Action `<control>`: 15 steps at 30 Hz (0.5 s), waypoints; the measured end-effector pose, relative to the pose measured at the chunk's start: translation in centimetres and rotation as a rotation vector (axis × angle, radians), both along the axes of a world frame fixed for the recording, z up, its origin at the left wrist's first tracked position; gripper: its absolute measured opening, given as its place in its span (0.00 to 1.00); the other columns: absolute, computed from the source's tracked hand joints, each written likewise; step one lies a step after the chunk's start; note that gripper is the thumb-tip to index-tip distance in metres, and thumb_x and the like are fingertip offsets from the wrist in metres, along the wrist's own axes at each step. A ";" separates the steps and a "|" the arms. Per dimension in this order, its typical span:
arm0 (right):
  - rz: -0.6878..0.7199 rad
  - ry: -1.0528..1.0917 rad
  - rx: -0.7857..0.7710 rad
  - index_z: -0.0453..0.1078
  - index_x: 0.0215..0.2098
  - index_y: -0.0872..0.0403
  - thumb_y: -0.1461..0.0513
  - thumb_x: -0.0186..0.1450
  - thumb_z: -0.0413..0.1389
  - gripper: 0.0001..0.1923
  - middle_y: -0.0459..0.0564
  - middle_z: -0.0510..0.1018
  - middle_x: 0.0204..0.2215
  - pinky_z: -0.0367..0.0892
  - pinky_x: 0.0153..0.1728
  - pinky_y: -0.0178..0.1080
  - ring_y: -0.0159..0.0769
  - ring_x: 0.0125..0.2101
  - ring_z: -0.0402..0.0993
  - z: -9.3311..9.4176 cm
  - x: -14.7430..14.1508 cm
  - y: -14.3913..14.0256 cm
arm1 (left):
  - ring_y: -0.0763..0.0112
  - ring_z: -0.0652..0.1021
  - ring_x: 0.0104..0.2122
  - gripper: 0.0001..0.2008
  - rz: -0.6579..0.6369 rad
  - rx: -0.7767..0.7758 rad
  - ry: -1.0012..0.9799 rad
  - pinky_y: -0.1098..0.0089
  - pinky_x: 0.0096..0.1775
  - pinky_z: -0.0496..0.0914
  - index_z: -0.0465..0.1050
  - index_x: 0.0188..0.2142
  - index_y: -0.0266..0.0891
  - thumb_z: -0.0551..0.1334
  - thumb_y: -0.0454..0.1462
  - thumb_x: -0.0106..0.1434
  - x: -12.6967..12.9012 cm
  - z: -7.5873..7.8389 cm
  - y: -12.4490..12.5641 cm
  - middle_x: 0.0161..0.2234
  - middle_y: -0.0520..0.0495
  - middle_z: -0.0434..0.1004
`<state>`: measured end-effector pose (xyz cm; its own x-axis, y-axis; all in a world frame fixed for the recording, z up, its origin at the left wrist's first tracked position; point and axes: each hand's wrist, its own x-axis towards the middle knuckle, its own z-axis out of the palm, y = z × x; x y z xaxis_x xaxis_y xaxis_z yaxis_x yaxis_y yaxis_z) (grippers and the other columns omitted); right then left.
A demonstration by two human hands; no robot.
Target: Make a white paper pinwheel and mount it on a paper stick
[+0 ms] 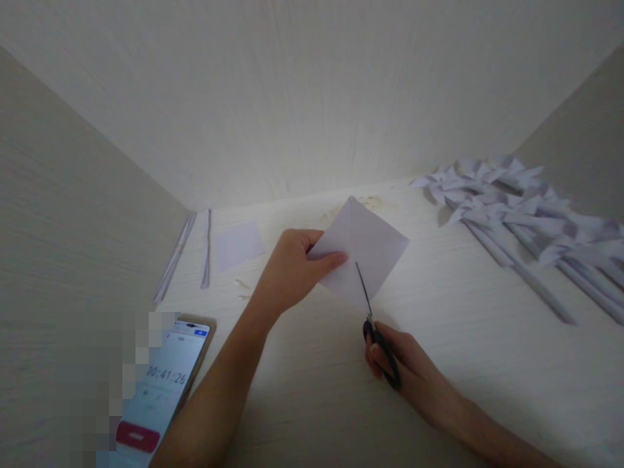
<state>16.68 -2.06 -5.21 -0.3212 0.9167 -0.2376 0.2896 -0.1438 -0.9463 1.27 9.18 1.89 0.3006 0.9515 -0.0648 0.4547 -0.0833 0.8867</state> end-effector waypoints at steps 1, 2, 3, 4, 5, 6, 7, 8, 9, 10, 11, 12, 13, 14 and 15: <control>0.000 -0.001 0.003 0.54 0.21 0.54 0.48 0.61 0.38 0.20 0.43 0.60 0.18 0.53 0.21 0.32 0.28 0.20 0.56 0.0 0.0 0.0 | 0.76 0.69 0.19 0.10 0.000 -0.001 -0.003 0.77 0.18 0.60 0.72 0.25 0.34 0.60 0.40 0.46 0.0 0.0 0.0 0.19 0.52 0.69; -0.001 -0.002 0.006 0.54 0.21 0.54 0.48 0.61 0.38 0.20 0.43 0.60 0.18 0.53 0.21 0.32 0.28 0.20 0.56 -0.1 0.0 0.0 | 0.76 0.69 0.19 0.10 0.001 -0.006 -0.013 0.77 0.19 0.61 0.72 0.25 0.34 0.60 0.40 0.46 0.0 0.0 0.0 0.19 0.52 0.70; -0.003 -0.003 0.008 0.55 0.21 0.54 0.49 0.61 0.38 0.20 0.43 0.60 0.18 0.53 0.21 0.32 0.28 0.20 0.56 -0.1 0.0 0.0 | 0.75 0.69 0.20 0.11 -0.001 -0.014 -0.029 0.77 0.19 0.62 0.72 0.26 0.34 0.60 0.41 0.46 0.0 0.0 0.0 0.20 0.52 0.70; -0.007 -0.002 0.008 0.55 0.21 0.54 0.49 0.61 0.39 0.20 0.43 0.60 0.18 0.53 0.21 0.32 0.28 0.20 0.56 -0.1 0.1 0.0 | 0.75 0.70 0.20 0.11 -0.003 -0.025 -0.047 0.76 0.20 0.62 0.72 0.26 0.34 0.60 0.41 0.46 0.0 0.0 0.0 0.20 0.52 0.70; -0.013 0.003 0.010 0.55 0.21 0.54 0.49 0.61 0.39 0.20 0.43 0.60 0.18 0.53 0.21 0.33 0.28 0.20 0.56 -0.2 0.1 0.0 | 0.75 0.70 0.20 0.12 -0.007 -0.038 -0.068 0.76 0.20 0.63 0.72 0.27 0.34 0.61 0.42 0.46 0.0 0.0 0.0 0.20 0.52 0.70; -0.022 0.010 0.013 0.55 0.21 0.54 0.48 0.61 0.39 0.20 0.43 0.60 0.18 0.53 0.21 0.33 0.28 0.20 0.56 -0.2 0.1 0.0 | 0.75 0.70 0.20 0.13 -0.012 -0.053 -0.087 0.76 0.21 0.63 0.72 0.27 0.34 0.61 0.42 0.45 0.0 0.0 0.0 0.20 0.52 0.71; -0.031 0.018 0.017 0.55 0.21 0.54 0.48 0.61 0.39 0.21 0.43 0.60 0.18 0.53 0.21 0.33 0.28 0.20 0.56 -0.2 0.1 0.0 | 0.75 0.70 0.20 0.13 -0.019 -0.069 -0.103 0.76 0.21 0.64 0.72 0.27 0.34 0.62 0.42 0.44 0.0 0.1 0.1 0.20 0.51 0.71; -0.042 0.025 0.024 0.55 0.21 0.54 0.48 0.60 0.39 0.21 0.43 0.60 0.18 0.53 0.21 0.33 0.28 0.20 0.56 -0.2 0.1 0.0 | 0.76 0.70 0.20 0.13 -0.029 -0.086 -0.114 0.77 0.21 0.64 0.72 0.27 0.34 0.62 0.43 0.44 0.0 0.2 0.1 0.20 0.52 0.71; -0.053 0.033 0.032 0.55 0.21 0.54 0.48 0.60 0.39 0.21 0.43 0.60 0.18 0.53 0.21 0.33 0.28 0.20 0.56 -0.3 0.1 0.0 | 0.77 0.70 0.19 0.13 -0.042 -0.103 -0.121 0.77 0.20 0.63 0.72 0.26 0.34 0.63 0.42 0.43 0.0 0.2 0.1 0.20 0.52 0.71; -0.066 0.040 0.038 0.56 0.21 0.55 0.47 0.60 0.39 0.21 0.43 0.60 0.18 0.53 0.21 0.32 0.28 0.21 0.56 -0.3 0.1 0.0 | 0.78 0.69 0.19 0.13 -0.058 -0.122 -0.123 0.78 0.20 0.63 0.72 0.25 0.35 0.63 0.42 0.42 0.0 0.3 0.1 0.19 0.52 0.71; -0.076 0.046 0.046 0.56 0.22 0.55 0.47 0.60 0.39 0.21 0.43 0.60 0.19 0.53 0.21 0.32 0.28 0.21 0.57 -0.4 0.1 -0.1 | 0.79 0.69 0.18 0.12 -0.076 -0.142 -0.122 0.78 0.19 0.62 0.72 0.24 0.35 0.64 0.42 0.42 0.1 0.3 0.0 0.18 0.53 0.70; -0.082 0.051 0.054 0.57 0.22 0.55 0.47 0.60 0.39 0.21 0.44 0.61 0.19 0.53 0.21 0.32 0.28 0.21 0.57 -0.4 0.1 -0.1 | 0.79 0.68 0.17 0.12 -0.096 -0.161 -0.116 0.79 0.19 0.62 0.72 0.23 0.35 0.64 0.42 0.42 0.1 0.3 0.0 0.17 0.53 0.70; -0.087 0.056 0.064 0.57 0.23 0.55 0.47 0.60 0.39 0.21 0.44 0.61 0.19 0.54 0.22 0.32 0.28 0.21 0.57 -0.5 0.1 -0.1 | 0.79 0.68 0.17 0.11 -0.117 -0.179 -0.108 0.79 0.18 0.62 0.72 0.22 0.34 0.64 0.41 0.41 0.2 0.3 -0.1 0.16 0.53 0.70; -0.089 0.061 0.070 0.57 0.23 0.55 0.48 0.60 0.39 0.21 0.44 0.61 0.19 0.54 0.22 0.32 0.28 0.21 0.57 -0.5 0.1 -0.2 | 0.79 0.68 0.17 0.11 -0.134 -0.194 -0.102 0.79 0.18 0.61 0.71 0.21 0.34 0.64 0.41 0.41 0.3 0.2 -0.1 0.16 0.52 0.70; -0.089 0.063 0.074 0.57 0.23 0.55 0.48 0.60 0.39 0.21 0.44 0.61 0.20 0.54 0.22 0.32 0.28 0.21 0.57 -0.5 0.1 -0.2 | 0.79 0.68 0.17 0.10 -0.142 -0.204 -0.099 0.79 0.18 0.61 0.71 0.19 0.34 0.64 0.40 0.40 0.4 0.1 -0.2 0.16 0.52 0.70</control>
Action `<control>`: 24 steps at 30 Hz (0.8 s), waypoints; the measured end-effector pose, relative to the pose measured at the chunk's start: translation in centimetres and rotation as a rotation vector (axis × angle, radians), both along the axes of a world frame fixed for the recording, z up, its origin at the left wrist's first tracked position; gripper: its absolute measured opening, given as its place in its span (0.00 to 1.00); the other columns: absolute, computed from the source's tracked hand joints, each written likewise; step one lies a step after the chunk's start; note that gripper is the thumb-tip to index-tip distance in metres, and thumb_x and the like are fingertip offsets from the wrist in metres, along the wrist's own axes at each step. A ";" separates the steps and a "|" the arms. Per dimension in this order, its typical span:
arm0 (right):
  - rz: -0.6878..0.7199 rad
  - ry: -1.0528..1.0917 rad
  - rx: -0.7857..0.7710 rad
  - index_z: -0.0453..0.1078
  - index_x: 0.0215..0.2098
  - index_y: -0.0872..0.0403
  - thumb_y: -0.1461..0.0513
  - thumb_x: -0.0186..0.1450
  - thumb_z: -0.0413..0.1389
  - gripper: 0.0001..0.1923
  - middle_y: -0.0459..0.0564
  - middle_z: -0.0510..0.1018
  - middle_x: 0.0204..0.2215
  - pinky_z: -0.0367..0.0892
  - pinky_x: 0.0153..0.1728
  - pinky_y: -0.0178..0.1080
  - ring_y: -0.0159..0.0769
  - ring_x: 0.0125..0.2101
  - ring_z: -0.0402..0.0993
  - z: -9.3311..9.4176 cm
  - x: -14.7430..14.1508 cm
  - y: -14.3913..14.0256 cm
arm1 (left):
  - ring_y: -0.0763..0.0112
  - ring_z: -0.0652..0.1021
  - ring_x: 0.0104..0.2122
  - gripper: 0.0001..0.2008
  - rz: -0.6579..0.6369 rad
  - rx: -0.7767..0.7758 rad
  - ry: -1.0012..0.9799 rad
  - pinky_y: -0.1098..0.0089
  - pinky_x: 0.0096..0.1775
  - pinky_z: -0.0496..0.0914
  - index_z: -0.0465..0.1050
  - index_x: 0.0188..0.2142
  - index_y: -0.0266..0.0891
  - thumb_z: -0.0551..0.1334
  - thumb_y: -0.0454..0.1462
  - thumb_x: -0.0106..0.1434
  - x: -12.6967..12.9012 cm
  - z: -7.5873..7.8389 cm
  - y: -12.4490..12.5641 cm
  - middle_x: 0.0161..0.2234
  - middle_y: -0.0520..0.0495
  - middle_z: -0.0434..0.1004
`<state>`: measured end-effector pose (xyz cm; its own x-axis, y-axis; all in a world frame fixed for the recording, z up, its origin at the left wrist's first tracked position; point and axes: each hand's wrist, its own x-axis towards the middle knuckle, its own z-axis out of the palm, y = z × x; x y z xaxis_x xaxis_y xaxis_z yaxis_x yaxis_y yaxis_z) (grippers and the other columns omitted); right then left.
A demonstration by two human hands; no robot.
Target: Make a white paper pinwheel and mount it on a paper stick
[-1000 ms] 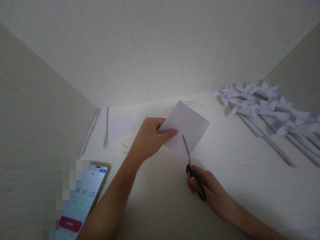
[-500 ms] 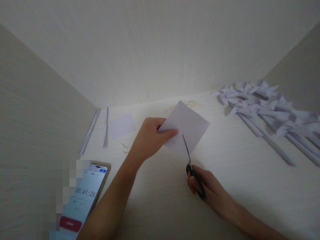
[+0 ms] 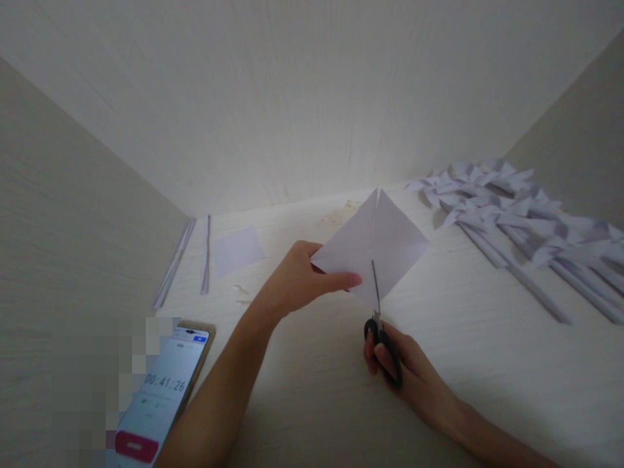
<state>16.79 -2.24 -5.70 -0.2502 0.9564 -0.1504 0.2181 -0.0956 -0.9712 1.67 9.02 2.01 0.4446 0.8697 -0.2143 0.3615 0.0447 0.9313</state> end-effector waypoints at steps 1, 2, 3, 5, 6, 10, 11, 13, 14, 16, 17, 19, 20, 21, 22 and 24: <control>0.005 0.000 0.000 0.57 0.23 0.55 0.48 0.60 0.39 0.20 0.44 0.61 0.20 0.54 0.22 0.32 0.28 0.22 0.57 0.0 0.0 0.0 | 0.78 0.68 0.17 0.10 0.005 -0.004 0.000 0.78 0.18 0.62 0.70 0.18 0.33 0.65 0.40 0.40 0.1 -0.1 0.0 0.16 0.51 0.70; 0.013 -0.002 -0.003 0.58 0.23 0.55 0.49 0.61 0.40 0.20 0.44 0.61 0.19 0.54 0.22 0.32 0.28 0.21 0.57 0.1 0.0 0.0 | 0.77 0.69 0.17 0.11 0.026 -0.004 -0.006 0.77 0.18 0.62 0.70 0.17 0.33 0.65 0.40 0.40 0.1 -0.2 0.0 0.16 0.50 0.70; 0.024 -0.003 -0.007 0.58 0.23 0.55 0.50 0.61 0.40 0.19 0.44 0.61 0.19 0.54 0.22 0.32 0.28 0.21 0.57 0.2 0.0 0.0 | 0.76 0.69 0.17 0.11 0.067 0.002 -0.018 0.76 0.19 0.63 0.70 0.17 0.32 0.65 0.40 0.39 0.1 -0.3 0.0 0.16 0.50 0.70; 0.055 -0.010 -0.014 0.57 0.23 0.55 0.51 0.62 0.40 0.18 0.44 0.61 0.19 0.54 0.22 0.32 0.28 0.21 0.57 0.4 0.0 0.0 | 0.74 0.70 0.18 0.12 0.196 0.035 -0.057 0.74 0.20 0.65 0.70 0.19 0.32 0.65 0.40 0.39 -0.1 -0.4 0.2 0.17 0.49 0.70; 0.068 -0.011 -0.017 0.57 0.23 0.55 0.52 0.62 0.40 0.18 0.44 0.61 0.19 0.54 0.22 0.32 0.28 0.21 0.57 0.4 0.0 0.0 | 0.73 0.70 0.19 0.13 0.266 0.058 -0.081 0.73 0.21 0.66 0.70 0.20 0.31 0.65 0.40 0.38 -0.2 -0.4 0.3 0.17 0.48 0.71; 0.089 -0.032 -0.023 0.57 0.22 0.55 0.54 0.62 0.40 0.17 0.44 0.61 0.19 0.54 0.22 0.32 0.28 0.21 0.58 0.6 -0.1 0.2 | 0.73 0.71 0.21 0.14 0.499 0.162 -0.210 0.72 0.24 0.68 0.71 0.24 0.30 0.66 0.38 0.37 -0.7 -0.4 0.9 0.21 0.48 0.72; 0.090 -0.041 -0.022 0.57 0.22 0.55 0.54 0.62 0.40 0.17 0.44 0.61 0.19 0.54 0.22 0.32 0.28 0.21 0.58 0.6 -0.1 0.2 | 0.73 0.72 0.22 0.14 0.539 0.186 -0.248 0.72 0.25 0.69 0.71 0.25 0.31 0.65 0.38 0.37 -0.7 -0.4 1.0 0.22 0.48 0.72; 0.090 -0.053 -0.016 0.57 0.22 0.55 0.54 0.63 0.40 0.16 0.44 0.61 0.19 0.54 0.22 0.32 0.28 0.21 0.58 0.6 0.0 0.2 | 0.73 0.72 0.23 0.14 0.603 0.232 -0.313 0.72 0.26 0.69 0.71 0.25 0.32 0.65 0.37 0.37 -0.9 -0.4 1.2 0.22 0.48 0.72; 0.090 -0.054 -0.015 0.57 0.23 0.55 0.55 0.63 0.40 0.16 0.44 0.61 0.19 0.54 0.22 0.32 0.28 0.22 0.58 0.6 0.0 0.2 | 0.74 0.72 0.24 0.13 0.625 0.250 -0.338 0.72 0.27 0.70 0.71 0.26 0.33 0.65 0.37 0.38 -0.9 -0.4 1.3 0.23 0.49 0.72; 0.091 -0.055 -0.011 0.57 0.22 0.55 0.55 0.63 0.40 0.16 0.44 0.61 0.19 0.55 0.23 0.33 0.29 0.22 0.58 0.6 0.0 0.1 | 0.74 0.72 0.24 0.13 0.664 0.273 -0.375 0.72 0.29 0.70 0.71 0.26 0.34 0.65 0.37 0.38 -1.1 -0.3 1.5 0.23 0.49 0.72; 0.092 -0.055 -0.011 0.57 0.22 0.55 0.55 0.62 0.40 0.16 0.44 0.61 0.19 0.55 0.23 0.33 0.29 0.22 0.58 0.5 0.0 0.1 | 0.75 0.72 0.24 0.12 0.681 0.280 -0.390 0.72 0.29 0.70 0.71 0.26 0.34 0.65 0.36 0.38 -1.2 -0.2 1.6 0.23 0.49 0.72; 0.092 -0.051 -0.013 0.57 0.22 0.55 0.54 0.62 0.40 0.16 0.44 0.61 0.19 0.55 0.23 0.33 0.29 0.22 0.58 0.5 0.0 0.1 | 0.75 0.73 0.25 0.11 0.716 0.292 -0.414 0.72 0.30 0.70 0.71 0.25 0.34 0.65 0.37 0.39 -1.3 -0.1 1.7 0.24 0.49 0.73; 0.091 -0.049 -0.013 0.57 0.22 0.55 0.54 0.62 0.40 0.16 0.44 0.61 0.19 0.55 0.22 0.33 0.29 0.21 0.58 0.5 0.0 0.1 | 0.74 0.73 0.26 0.11 0.728 0.298 -0.422 0.72 0.30 0.70 0.71 0.25 0.34 0.64 0.37 0.39 -1.3 0.0 1.7 0.25 0.48 0.73; 0.091 -0.048 -0.012 0.57 0.22 0.55 0.54 0.62 0.40 0.17 0.44 0.61 0.19 0.55 0.22 0.33 0.29 0.21 0.58 0.5 0.0 0.1 | 0.73 0.73 0.27 0.11 0.732 0.304 -0.424 0.72 0.30 0.70 0.71 0.25 0.34 0.64 0.37 0.40 -1.3 0.0 1.7 0.25 0.48 0.73; 0.091 -0.048 -0.011 0.57 0.22 0.55 0.54 0.62 0.40 0.17 0.44 0.61 0.19 0.55 0.22 0.33 0.28 0.21 0.58 0.5 0.0 0.1 | 0.73 0.73 0.28 0.11 0.729 0.314 -0.421 0.72 0.30 0.70 0.71 0.25 0.34 0.64 0.38 0.40 -1.3 0.1 1.7 0.26 0.47 0.74; 0.095 -0.051 -0.012 0.57 0.22 0.55 0.53 0.62 0.40 0.17 0.44 0.61 0.19 0.55 0.22 0.33 0.28 0.22 0.58 0.6 0.0 0.1 | 0.71 0.74 0.29 0.11 0.718 0.354 -0.401 0.71 0.31 0.70 0.71 0.26 0.34 0.63 0.39 0.42 -1.2 0.0 1.6 0.28 0.47 0.74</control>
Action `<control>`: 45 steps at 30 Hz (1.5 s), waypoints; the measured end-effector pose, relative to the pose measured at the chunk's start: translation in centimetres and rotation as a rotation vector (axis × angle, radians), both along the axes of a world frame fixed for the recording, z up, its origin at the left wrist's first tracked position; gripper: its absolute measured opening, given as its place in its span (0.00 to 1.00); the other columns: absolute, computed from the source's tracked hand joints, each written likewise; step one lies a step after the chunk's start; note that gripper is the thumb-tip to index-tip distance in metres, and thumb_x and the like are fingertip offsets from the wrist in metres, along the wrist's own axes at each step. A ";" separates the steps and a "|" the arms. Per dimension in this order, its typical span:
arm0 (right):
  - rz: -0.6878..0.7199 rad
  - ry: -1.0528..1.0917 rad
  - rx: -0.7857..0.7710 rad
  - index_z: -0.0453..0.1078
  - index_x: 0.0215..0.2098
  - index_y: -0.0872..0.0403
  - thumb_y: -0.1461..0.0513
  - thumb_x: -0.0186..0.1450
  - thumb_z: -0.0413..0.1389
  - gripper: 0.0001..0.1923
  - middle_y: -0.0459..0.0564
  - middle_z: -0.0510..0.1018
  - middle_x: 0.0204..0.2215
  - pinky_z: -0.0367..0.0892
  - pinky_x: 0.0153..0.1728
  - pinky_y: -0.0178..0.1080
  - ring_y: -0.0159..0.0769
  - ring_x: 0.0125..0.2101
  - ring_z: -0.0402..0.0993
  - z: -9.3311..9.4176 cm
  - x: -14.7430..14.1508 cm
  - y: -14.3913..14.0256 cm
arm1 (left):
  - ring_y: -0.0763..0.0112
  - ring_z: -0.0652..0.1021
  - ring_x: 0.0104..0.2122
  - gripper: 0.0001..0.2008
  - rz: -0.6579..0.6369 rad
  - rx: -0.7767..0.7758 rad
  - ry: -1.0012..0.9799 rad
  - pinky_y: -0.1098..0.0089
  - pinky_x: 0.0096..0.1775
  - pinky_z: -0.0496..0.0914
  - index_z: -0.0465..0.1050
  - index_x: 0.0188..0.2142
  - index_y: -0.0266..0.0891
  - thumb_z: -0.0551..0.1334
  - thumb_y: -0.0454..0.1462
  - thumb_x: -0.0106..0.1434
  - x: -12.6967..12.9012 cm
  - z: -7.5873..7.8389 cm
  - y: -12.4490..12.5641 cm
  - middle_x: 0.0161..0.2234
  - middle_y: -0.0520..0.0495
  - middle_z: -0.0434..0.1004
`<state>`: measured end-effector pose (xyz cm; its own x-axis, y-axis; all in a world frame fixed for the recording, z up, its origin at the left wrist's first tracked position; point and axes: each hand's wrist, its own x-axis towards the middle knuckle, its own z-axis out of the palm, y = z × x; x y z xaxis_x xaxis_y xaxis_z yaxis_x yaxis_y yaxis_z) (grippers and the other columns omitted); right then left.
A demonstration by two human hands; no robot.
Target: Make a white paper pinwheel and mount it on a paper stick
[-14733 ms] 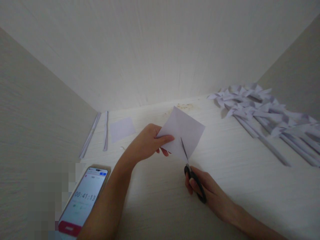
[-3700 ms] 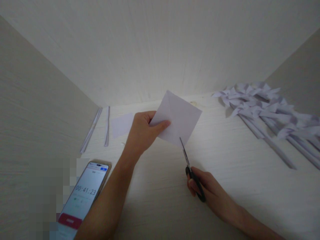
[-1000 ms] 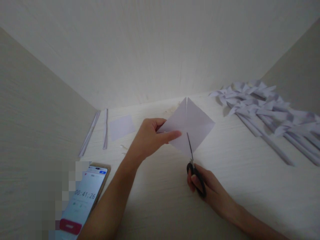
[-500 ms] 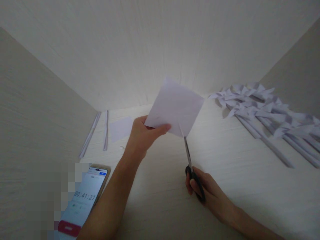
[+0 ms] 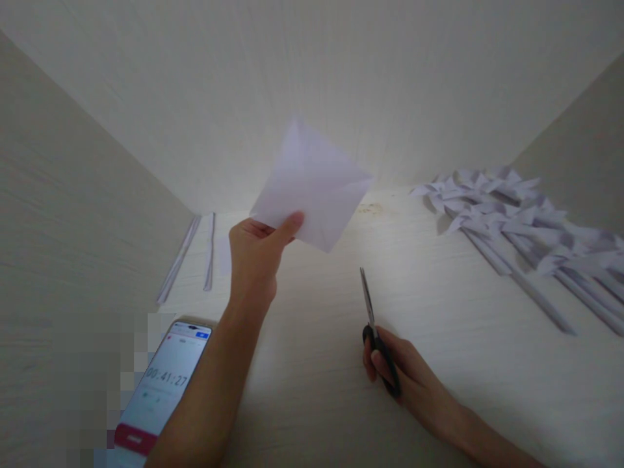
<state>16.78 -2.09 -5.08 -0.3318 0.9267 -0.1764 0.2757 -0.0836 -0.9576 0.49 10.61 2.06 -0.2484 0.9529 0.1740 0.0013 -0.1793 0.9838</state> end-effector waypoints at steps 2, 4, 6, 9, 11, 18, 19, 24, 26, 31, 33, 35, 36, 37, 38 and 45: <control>0.003 -0.003 -0.007 0.57 0.22 0.55 0.53 0.62 0.40 0.17 0.44 0.61 0.19 0.55 0.23 0.33 0.29 0.22 0.58 0.1 0.0 0.1 | 0.71 0.74 0.31 0.10 0.007 0.047 0.043 0.70 0.33 0.70 0.71 0.26 0.34 0.62 0.39 0.44 0.1 -0.1 -0.1 0.29 0.47 0.75; 0.003 -0.003 -0.008 0.57 0.22 0.55 0.53 0.62 0.40 0.17 0.44 0.61 0.19 0.55 0.22 0.33 0.29 0.22 0.58 0.1 -0.1 0.1 | 0.71 0.74 0.32 0.10 0.013 0.081 0.077 0.71 0.33 0.69 0.70 0.28 0.35 0.62 0.38 0.45 0.2 -0.1 -0.1 0.30 0.47 0.75; 0.002 -0.004 -0.005 0.57 0.23 0.55 0.52 0.62 0.40 0.17 0.45 0.62 0.19 0.55 0.23 0.33 0.29 0.22 0.58 0.0 -0.1 0.1 | 0.72 0.74 0.32 0.10 0.011 0.089 0.097 0.72 0.32 0.69 0.70 0.30 0.36 0.60 0.39 0.46 0.2 -0.1 -0.1 0.31 0.47 0.75; 0.008 -0.004 -0.005 0.57 0.23 0.55 0.52 0.62 0.40 0.18 0.45 0.62 0.20 0.55 0.23 0.33 0.29 0.23 0.59 0.0 0.0 0.1 | 0.73 0.73 0.30 0.11 -0.002 0.096 0.119 0.74 0.30 0.68 0.69 0.33 0.37 0.58 0.39 0.49 0.2 -0.1 0.0 0.30 0.48 0.74; 0.014 -0.001 0.000 0.57 0.22 0.55 0.52 0.62 0.40 0.18 0.45 0.62 0.19 0.55 0.23 0.33 0.29 0.22 0.59 0.0 0.0 0.1 | 0.75 0.73 0.28 0.11 -0.012 0.112 0.147 0.75 0.28 0.67 0.68 0.33 0.37 0.57 0.39 0.50 0.2 -0.2 -0.1 0.28 0.49 0.74; 0.025 0.001 -0.019 0.57 0.22 0.55 0.49 0.61 0.39 0.20 0.45 0.61 0.20 0.55 0.22 0.33 0.29 0.22 0.58 0.5 0.0 0.1 | 0.78 0.66 0.20 0.09 0.028 0.091 0.395 0.77 0.20 0.60 0.68 0.25 0.36 0.56 0.41 0.51 -0.4 -0.4 -0.1 0.21 0.53 0.68; 0.025 0.004 -0.020 0.58 0.23 0.55 0.49 0.61 0.39 0.20 0.45 0.61 0.20 0.55 0.23 0.33 0.29 0.22 0.58 0.5 0.0 0.1 | 0.79 0.65 0.19 0.09 0.032 0.077 0.431 0.77 0.19 0.59 0.68 0.24 0.36 0.56 0.41 0.51 -0.4 -0.4 -0.1 0.20 0.53 0.67; -0.013 0.037 -0.041 0.58 0.24 0.55 0.50 0.61 0.41 0.18 0.44 0.61 0.20 0.54 0.19 0.31 0.26 0.20 0.56 0.0 0.2 -0.1 | 0.80 0.61 0.13 0.11 -0.004 0.009 0.496 0.76 0.14 0.53 0.65 0.19 0.38 0.56 0.42 0.51 -0.6 0.1 -0.3 0.13 0.55 0.60; -0.027 0.048 -0.068 0.58 0.25 0.55 0.50 0.61 0.41 0.18 0.44 0.61 0.21 0.53 0.17 0.30 0.25 0.18 0.55 -0.1 0.2 -0.1 | 0.80 0.59 0.11 0.11 -0.020 -0.002 0.505 0.76 0.13 0.51 0.64 0.17 0.38 0.56 0.42 0.51 -0.5 0.3 -0.4 0.11 0.56 0.58; -0.017 0.045 -0.077 0.57 0.25 0.55 0.51 0.61 0.40 0.18 0.43 0.61 0.20 0.53 0.17 0.30 0.25 0.18 0.55 0.0 0.2 -0.1 | 0.81 0.59 0.10 0.11 -0.057 -0.028 0.530 0.76 0.13 0.51 0.66 0.18 0.38 0.56 0.42 0.50 -0.4 0.8 -0.7 0.12 0.56 0.59; -0.013 0.043 -0.066 0.57 0.24 0.55 0.50 0.61 0.40 0.18 0.43 0.61 0.20 0.53 0.17 0.30 0.25 0.18 0.56 0.1 0.2 -0.1 | 0.81 0.59 0.10 0.11 -0.063 -0.038 0.524 0.76 0.12 0.51 0.66 0.18 0.38 0.57 0.43 0.49 -0.4 0.9 -0.8 0.12 0.56 0.59; -0.008 0.041 -0.064 0.58 0.25 0.55 0.50 0.61 0.40 0.18 0.43 0.61 0.20 0.53 0.17 0.30 0.25 0.18 0.56 0.2 0.2 0.0 | 0.81 0.58 0.10 0.12 -0.069 -0.038 0.524 0.76 0.12 0.51 0.66 0.17 0.38 0.57 0.43 0.49 -0.4 1.0 -0.9 0.11 0.56 0.58; -0.002 0.042 -0.067 0.58 0.25 0.55 0.50 0.61 0.40 0.18 0.44 0.61 0.20 0.52 0.17 0.30 0.25 0.18 0.55 0.2 0.2 0.0 | 0.81 0.58 0.10 0.12 -0.072 -0.036 0.524 0.76 0.12 0.51 0.65 0.17 0.38 0.57 0.43 0.49 -0.4 1.0 -1.0 0.11 0.56 0.58; 0.005 0.047 -0.071 0.58 0.25 0.55 0.50 0.61 0.40 0.18 0.44 0.61 0.20 0.52 0.17 0.30 0.25 0.18 0.55 0.2 0.3 0.0 | 0.81 0.58 0.10 0.12 -0.073 -0.033 0.522 0.76 0.12 0.51 0.65 0.17 0.38 0.57 0.43 0.49 -0.3 1.1 -1.0 0.11 0.56 0.58; 0.014 0.055 -0.074 0.58 0.26 0.55 0.50 0.61 0.40 0.19 0.44 0.61 0.20 0.52 0.17 0.30 0.25 0.18 0.55 0.2 0.3 0.0 | 0.81 0.58 0.10 0.12 -0.074 -0.032 0.519 0.77 0.12 0.51 0.65 0.17 0.38 0.57 0.43 0.49 -0.3 1.1 -1.1 0.11 0.56 0.58; 0.021 0.136 -0.113 0.56 0.26 0.55 0.48 0.60 0.41 0.19 0.43 0.60 0.20 0.50 0.15 0.29 0.23 0.16 0.52 0.5 0.4 -0.3 | 0.82 0.59 0.09 0.12 -0.085 -0.016 0.529 0.77 0.11 0.50 0.65 0.17 0.38 0.57 0.43 0.50 -0.1 0.9 -1.0 0.11 0.56 0.58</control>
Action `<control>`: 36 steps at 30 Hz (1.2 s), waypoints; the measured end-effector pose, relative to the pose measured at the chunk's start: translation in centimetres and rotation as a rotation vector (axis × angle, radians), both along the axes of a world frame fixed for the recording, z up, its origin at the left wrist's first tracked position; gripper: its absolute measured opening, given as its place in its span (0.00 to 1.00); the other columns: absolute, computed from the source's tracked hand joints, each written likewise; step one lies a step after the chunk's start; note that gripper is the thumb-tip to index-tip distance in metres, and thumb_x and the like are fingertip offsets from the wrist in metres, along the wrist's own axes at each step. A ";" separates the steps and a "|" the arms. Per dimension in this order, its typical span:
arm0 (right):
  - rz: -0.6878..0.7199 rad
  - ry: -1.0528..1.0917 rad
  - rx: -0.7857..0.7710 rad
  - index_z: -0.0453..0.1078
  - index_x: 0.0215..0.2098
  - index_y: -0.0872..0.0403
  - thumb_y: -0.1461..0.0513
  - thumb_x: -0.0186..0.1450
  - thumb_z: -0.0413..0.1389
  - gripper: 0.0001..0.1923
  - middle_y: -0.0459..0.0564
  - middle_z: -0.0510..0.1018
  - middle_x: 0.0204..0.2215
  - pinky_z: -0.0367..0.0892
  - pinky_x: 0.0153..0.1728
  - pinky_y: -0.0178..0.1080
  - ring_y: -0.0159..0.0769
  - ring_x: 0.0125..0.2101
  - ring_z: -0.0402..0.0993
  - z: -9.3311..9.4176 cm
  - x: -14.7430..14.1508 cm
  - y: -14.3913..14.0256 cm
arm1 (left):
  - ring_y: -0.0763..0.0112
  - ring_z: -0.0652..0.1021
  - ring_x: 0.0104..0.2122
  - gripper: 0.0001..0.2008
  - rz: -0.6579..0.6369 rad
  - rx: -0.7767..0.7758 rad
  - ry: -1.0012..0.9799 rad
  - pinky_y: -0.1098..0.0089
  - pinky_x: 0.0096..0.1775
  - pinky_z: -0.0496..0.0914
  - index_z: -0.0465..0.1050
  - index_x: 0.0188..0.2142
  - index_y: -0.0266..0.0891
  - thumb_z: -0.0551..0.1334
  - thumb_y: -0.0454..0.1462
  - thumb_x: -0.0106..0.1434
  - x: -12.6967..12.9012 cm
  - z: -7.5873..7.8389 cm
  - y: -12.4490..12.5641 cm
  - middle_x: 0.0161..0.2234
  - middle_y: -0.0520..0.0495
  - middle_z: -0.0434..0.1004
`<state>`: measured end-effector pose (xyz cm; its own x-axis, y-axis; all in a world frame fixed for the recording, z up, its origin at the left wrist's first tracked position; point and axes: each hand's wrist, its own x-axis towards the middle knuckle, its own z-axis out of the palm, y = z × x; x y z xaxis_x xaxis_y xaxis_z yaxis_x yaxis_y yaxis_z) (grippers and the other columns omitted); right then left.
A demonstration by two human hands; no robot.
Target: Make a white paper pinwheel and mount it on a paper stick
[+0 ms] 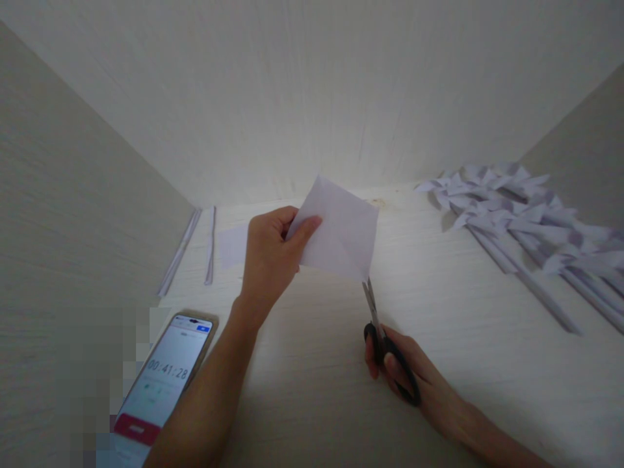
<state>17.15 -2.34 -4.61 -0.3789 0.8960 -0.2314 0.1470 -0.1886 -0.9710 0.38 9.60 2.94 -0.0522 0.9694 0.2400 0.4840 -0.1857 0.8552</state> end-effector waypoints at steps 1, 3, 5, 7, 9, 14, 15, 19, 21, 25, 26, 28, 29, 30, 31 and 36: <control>0.000 0.015 0.000 0.56 0.25 0.55 0.48 0.60 0.41 0.19 0.43 0.60 0.20 0.50 0.15 0.29 0.23 0.16 0.52 0.0 0.0 0.0 | 0.82 0.59 0.09 0.12 0.001 0.007 0.003 0.77 0.11 0.50 0.65 0.17 0.38 0.57 0.43 0.50 0.0 0.0 0.0 0.11 0.56 0.58; 0.000 0.026 -0.001 0.56 0.25 0.55 0.48 0.60 0.40 0.19 0.44 0.61 0.21 0.50 0.14 0.29 0.22 0.16 0.52 -0.1 0.1 0.0 | 0.82 0.59 0.09 0.12 0.005 0.023 0.007 0.78 0.10 0.50 0.65 0.17 0.38 0.57 0.42 0.50 -0.1 0.0 0.1 0.11 0.57 0.57; 0.003 0.025 -0.006 0.56 0.25 0.55 0.48 0.60 0.40 0.20 0.44 0.61 0.21 0.50 0.14 0.29 0.22 0.16 0.52 -0.2 0.1 -0.1 | 0.83 0.59 0.09 0.11 0.008 0.036 0.009 0.78 0.10 0.50 0.64 0.17 0.37 0.57 0.41 0.50 -0.2 0.0 0.2 0.11 0.57 0.57; 0.008 0.022 -0.012 0.55 0.25 0.55 0.47 0.59 0.40 0.20 0.44 0.60 0.21 0.50 0.14 0.29 0.22 0.16 0.52 -0.1 0.1 0.0 | 0.83 0.59 0.08 0.11 0.003 0.041 0.010 0.78 0.09 0.50 0.64 0.16 0.37 0.57 0.40 0.51 -0.1 -0.1 0.2 0.11 0.57 0.57; 0.015 0.021 -0.009 0.55 0.25 0.55 0.47 0.59 0.40 0.20 0.44 0.60 0.20 0.50 0.14 0.29 0.22 0.16 0.52 0.0 0.0 0.0 | 0.83 0.59 0.08 0.12 -0.010 0.037 0.014 0.78 0.09 0.50 0.63 0.16 0.37 0.57 0.40 0.51 0.0 -0.1 0.2 0.10 0.57 0.56; 0.009 -0.018 -0.012 0.55 0.25 0.55 0.45 0.58 0.40 0.21 0.44 0.61 0.21 0.51 0.14 0.29 0.23 0.16 0.53 0.4 0.0 0.1 | 0.83 0.59 0.08 0.13 -0.043 0.015 0.029 0.79 0.09 0.50 0.62 0.15 0.37 0.56 0.42 0.51 0.4 -0.3 -0.1 0.10 0.58 0.55; 0.011 -0.020 -0.013 0.55 0.24 0.55 0.45 0.58 0.40 0.21 0.44 0.60 0.20 0.51 0.14 0.29 0.23 0.16 0.52 0.4 0.0 0.1 | 0.83 0.59 0.09 0.13 -0.046 0.014 0.033 0.79 0.09 0.50 0.62 0.16 0.37 0.56 0.42 0.51 0.4 -0.4 -0.1 0.10 0.57 0.55; 0.012 -0.031 -0.006 0.55 0.24 0.55 0.45 0.58 0.39 0.22 0.43 0.59 0.20 0.50 0.14 0.29 0.23 0.16 0.52 0.2 0.0 0.1 | 0.83 0.59 0.09 0.13 -0.055 0.018 0.045 0.79 0.10 0.50 0.63 0.17 0.36 0.57 0.42 0.51 0.5 -0.5 -0.2 0.10 0.57 0.57; 0.014 -0.039 -0.005 0.55 0.25 0.55 0.45 0.58 0.39 0.22 0.43 0.59 0.20 0.50 0.14 0.29 0.23 0.16 0.52 0.1 0.1 0.1 | 0.83 0.59 0.10 0.13 -0.062 0.019 0.050 0.79 0.10 0.50 0.64 0.17 0.36 0.57 0.42 0.51 0.6 -0.5 -0.2 0.11 0.57 0.57; 0.021 -0.037 -0.004 0.55 0.25 0.55 0.45 0.58 0.39 0.22 0.43 0.59 0.21 0.51 0.15 0.29 0.23 0.17 0.52 0.1 0.1 0.0 | 0.83 0.59 0.09 0.13 -0.077 0.003 0.056 0.79 0.10 0.50 0.64 0.17 0.36 0.56 0.43 0.51 0.6 -0.5 -0.2 0.10 0.57 0.56; 0.021 -0.036 -0.004 0.56 0.25 0.55 0.45 0.58 0.39 0.22 0.43 0.59 0.21 0.51 0.15 0.29 0.23 0.17 0.52 0.1 0.0 0.0 | 0.83 0.59 0.09 0.13 -0.079 -0.002 0.056 0.79 0.10 0.50 0.64 0.17 0.36 0.56 0.42 0.51 0.6 -0.5 -0.2 0.10 0.57 0.57; 0.022 -0.040 -0.004 0.56 0.26 0.55 0.45 0.58 0.39 0.22 0.43 0.59 0.21 0.51 0.15 0.29 0.23 0.17 0.52 0.2 0.0 0.0 | 0.82 0.59 0.09 0.13 -0.080 -0.008 0.056 0.78 0.10 0.50 0.64 0.17 0.36 0.56 0.42 0.51 0.6 -0.4 -0.2 0.10 0.57 0.57; 0.022 -0.046 -0.001 0.56 0.26 0.55 0.45 0.58 0.39 0.23 0.43 0.59 0.20 0.51 0.16 0.30 0.24 0.17 0.52 0.2 0.0 0.1 | 0.82 0.59 0.09 0.13 -0.080 -0.010 0.058 0.78 0.10 0.50 0.64 0.17 0.36 0.56 0.42 0.51 0.5 -0.4 -0.2 0.10 0.57 0.57; 0.022 -0.053 0.004 0.56 0.26 0.55 0.44 0.58 0.39 0.23 0.43 0.59 0.20 0.52 0.16 0.30 0.24 0.17 0.52 0.3 -0.1 0.1 | 0.82 0.59 0.09 0.13 -0.079 -0.011 0.059 0.78 0.10 0.50 0.64 0.17 0.36 0.56 0.42 0.51 0.5 -0.4 -0.2 0.10 0.57 0.57; 0.020 -0.062 0.010 0.56 0.26 0.55 0.44 0.58 0.39 0.23 0.43 0.59 0.20 0.52 0.16 0.30 0.24 0.17 0.53 0.4 -0.1 0.1 | 0.82 0.59 0.09 0.13 -0.076 -0.010 0.061 0.78 0.10 0.50 0.64 0.17 0.36 0.56 0.42 0.51 0.5 -0.4 -0.2 0.10 0.57 0.56; 0.019 -0.095 0.030 0.57 0.25 0.55 0.44 0.58 0.39 0.23 0.44 0.60 0.20 0.53 0.18 0.31 0.25 0.18 0.54 0.8 -0.1 0.2 | 0.83 0.58 0.10 0.13 -0.079 0.000 0.074 0.78 0.11 0.50 0.62 0.16 0.36 0.56 0.42 0.51 0.5 -0.3 -0.2 0.10 0.57 0.56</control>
<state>17.02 -2.12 -3.76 -0.3734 0.8959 -0.2405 0.2423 -0.1561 -0.9576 0.85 9.36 2.67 0.0424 0.9697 0.2405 0.5297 -0.2259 0.8176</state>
